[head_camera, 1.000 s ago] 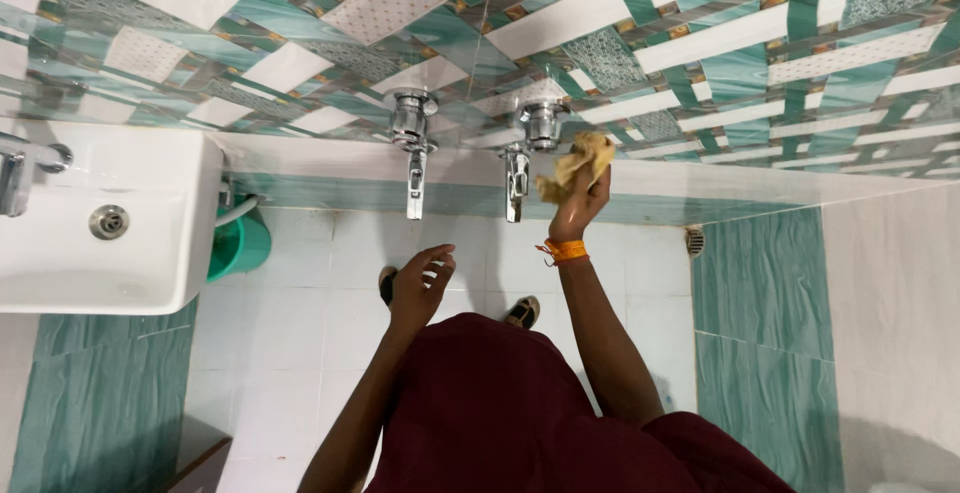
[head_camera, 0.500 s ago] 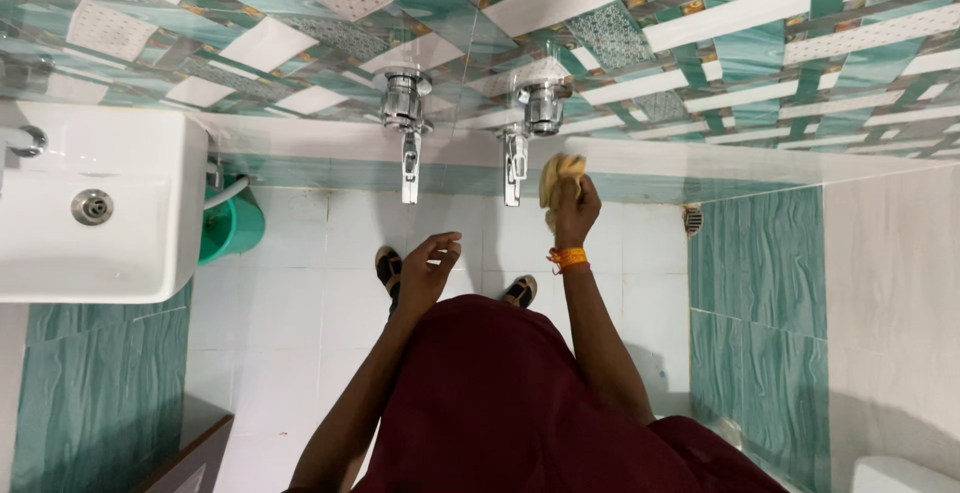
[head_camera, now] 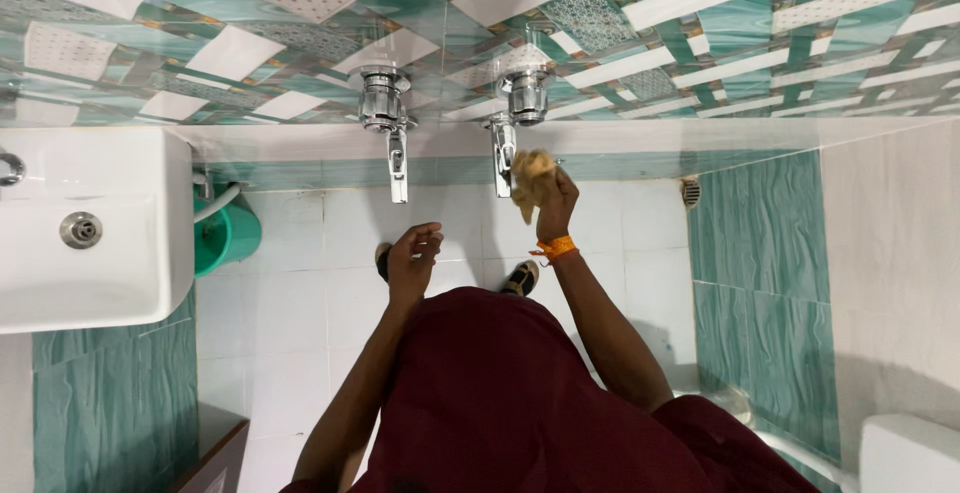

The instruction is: The person cleans two wall-mounted chrome faucets with a cloth, wiping the handles and the body of the fixtures, and turns the tap handles.

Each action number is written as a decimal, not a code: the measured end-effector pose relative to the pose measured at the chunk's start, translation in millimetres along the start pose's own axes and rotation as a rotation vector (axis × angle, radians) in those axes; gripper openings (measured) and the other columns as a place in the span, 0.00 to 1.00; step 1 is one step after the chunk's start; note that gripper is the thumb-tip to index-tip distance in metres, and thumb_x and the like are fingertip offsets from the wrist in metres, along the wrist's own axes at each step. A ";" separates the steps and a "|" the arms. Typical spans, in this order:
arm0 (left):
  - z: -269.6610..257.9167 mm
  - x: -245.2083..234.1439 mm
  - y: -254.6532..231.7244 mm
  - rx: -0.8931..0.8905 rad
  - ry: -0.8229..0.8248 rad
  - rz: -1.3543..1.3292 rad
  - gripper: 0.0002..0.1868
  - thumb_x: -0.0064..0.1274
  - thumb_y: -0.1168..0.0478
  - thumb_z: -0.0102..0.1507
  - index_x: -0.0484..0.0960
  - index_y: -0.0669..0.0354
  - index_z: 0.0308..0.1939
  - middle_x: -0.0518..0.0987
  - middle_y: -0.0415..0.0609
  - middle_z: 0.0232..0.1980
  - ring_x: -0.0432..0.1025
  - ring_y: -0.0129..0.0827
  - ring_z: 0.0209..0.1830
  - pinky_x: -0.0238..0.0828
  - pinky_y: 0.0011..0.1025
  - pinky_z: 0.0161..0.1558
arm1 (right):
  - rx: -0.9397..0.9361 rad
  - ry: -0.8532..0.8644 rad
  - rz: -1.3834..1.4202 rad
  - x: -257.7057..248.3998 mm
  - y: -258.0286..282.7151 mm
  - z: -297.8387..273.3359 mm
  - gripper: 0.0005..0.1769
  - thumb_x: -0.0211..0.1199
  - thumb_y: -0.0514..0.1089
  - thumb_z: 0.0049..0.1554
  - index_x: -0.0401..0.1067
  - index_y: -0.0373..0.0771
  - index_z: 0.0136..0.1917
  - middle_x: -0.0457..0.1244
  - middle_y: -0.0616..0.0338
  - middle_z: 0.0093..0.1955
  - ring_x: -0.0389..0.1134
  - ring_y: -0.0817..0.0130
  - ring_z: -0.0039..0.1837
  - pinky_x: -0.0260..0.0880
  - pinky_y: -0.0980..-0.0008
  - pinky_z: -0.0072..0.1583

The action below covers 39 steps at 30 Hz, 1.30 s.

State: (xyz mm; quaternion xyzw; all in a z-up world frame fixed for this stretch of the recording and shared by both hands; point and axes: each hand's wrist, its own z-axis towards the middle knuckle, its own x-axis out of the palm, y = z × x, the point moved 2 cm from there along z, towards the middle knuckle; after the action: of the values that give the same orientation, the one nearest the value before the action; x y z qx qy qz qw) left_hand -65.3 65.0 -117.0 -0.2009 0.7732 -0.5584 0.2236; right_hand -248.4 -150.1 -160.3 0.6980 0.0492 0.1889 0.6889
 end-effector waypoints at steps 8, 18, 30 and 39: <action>8.6 24.9 4.0 0.079 0.067 -0.187 0.12 0.50 0.65 0.69 0.81 0.60 0.56 0.84 0.44 0.45 0.77 0.24 0.39 0.76 0.24 0.39 | -0.279 0.139 -0.319 12.9 -31.2 35.6 0.17 0.54 0.39 0.64 0.69 0.31 0.65 0.61 0.53 0.66 0.65 0.73 0.57 0.69 0.75 0.54; 11.9 29.0 0.5 0.011 0.068 -0.161 0.12 0.51 0.65 0.67 0.82 0.60 0.54 0.84 0.44 0.44 0.77 0.25 0.38 0.76 0.24 0.37 | -0.487 0.154 -1.000 48.7 48.0 -19.0 0.13 0.71 0.37 0.53 0.78 0.40 0.53 0.62 0.48 0.65 0.62 0.49 0.64 0.65 0.53 0.63; -5.6 24.1 -24.8 -0.415 0.387 -0.833 0.41 0.31 0.28 0.67 0.70 0.53 0.70 0.78 0.54 0.62 0.71 0.37 0.63 0.71 0.41 0.63 | -0.373 0.027 -0.701 50.5 10.0 -41.6 0.13 0.67 0.34 0.58 0.76 0.34 0.58 0.57 0.42 0.70 0.66 0.48 0.65 0.73 0.59 0.62; 5.9 44.6 -67.9 -0.342 0.572 -1.270 0.51 0.25 0.22 0.65 0.57 0.54 0.79 0.68 0.62 0.72 0.63 0.49 0.74 0.59 0.47 0.73 | -0.428 0.154 -0.932 50.1 28.3 -11.3 0.18 0.68 0.32 0.53 0.76 0.38 0.58 0.59 0.46 0.68 0.62 0.45 0.68 0.70 0.58 0.63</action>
State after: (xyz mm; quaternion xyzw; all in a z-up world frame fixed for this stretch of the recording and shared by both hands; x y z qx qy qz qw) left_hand -94.3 15.4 -59.3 -0.4902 0.6119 -0.4826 -0.3905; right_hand -211.3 -124.3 -123.0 0.4296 0.3657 -0.0816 0.8216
